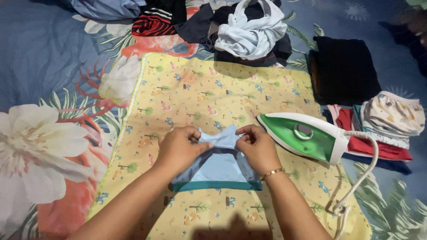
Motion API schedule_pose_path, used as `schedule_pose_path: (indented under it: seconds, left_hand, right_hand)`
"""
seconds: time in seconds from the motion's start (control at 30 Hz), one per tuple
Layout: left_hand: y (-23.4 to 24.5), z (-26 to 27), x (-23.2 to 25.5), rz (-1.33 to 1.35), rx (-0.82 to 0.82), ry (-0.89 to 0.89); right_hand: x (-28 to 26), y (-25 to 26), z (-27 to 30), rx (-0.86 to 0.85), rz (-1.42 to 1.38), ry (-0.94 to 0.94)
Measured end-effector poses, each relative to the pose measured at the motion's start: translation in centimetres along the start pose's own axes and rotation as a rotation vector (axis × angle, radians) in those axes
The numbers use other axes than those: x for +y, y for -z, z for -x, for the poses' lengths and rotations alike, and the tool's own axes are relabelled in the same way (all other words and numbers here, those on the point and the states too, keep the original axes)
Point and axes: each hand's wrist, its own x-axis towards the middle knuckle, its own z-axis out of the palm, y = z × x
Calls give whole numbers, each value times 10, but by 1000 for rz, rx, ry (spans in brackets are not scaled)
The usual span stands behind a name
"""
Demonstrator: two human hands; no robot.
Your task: The person irons several small pieces of children's clothing, including underwear and socks, on a yellow patterned mat. They use a green and white iron to smooth each item, then fold it and place it on a growing stack to the right.
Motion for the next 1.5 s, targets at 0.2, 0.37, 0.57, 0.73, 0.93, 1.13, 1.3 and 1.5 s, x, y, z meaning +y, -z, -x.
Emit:
schedule_pose_path:
  seconds: [0.2, 0.37, 0.57, 0.73, 0.93, 1.13, 1.3, 1.5]
  left_hand:
    - [4, 39, 6, -162, 10, -196]
    - [0, 58, 13, -386, 20, -284]
    - [-18, 47, 3, -342, 184, -526]
    - [-48, 40, -26, -506, 170, -668]
    - [-44, 33, -39, -456, 58, -610]
    - [13, 32, -27, -366, 308, -283]
    - [37, 43, -28, -157, 37, 220]
    - [24, 53, -39, -58, -78, 293]
  right_hand:
    - [-6, 4, 33, 25, 138, 112]
    - [-12, -2, 59, -84, 240, 229]
    - [-18, -10, 56, 131, 486, 340]
    - [-2, -45, 61, 110, 640, 645]
    - [5, -45, 55, 105, 844, 631]
    - [-4, 95, -11, 284, 901, 276]
    - [12, 140, -43, 126, 1332, 83]
    - [-34, 138, -48, -38, 1333, -7]
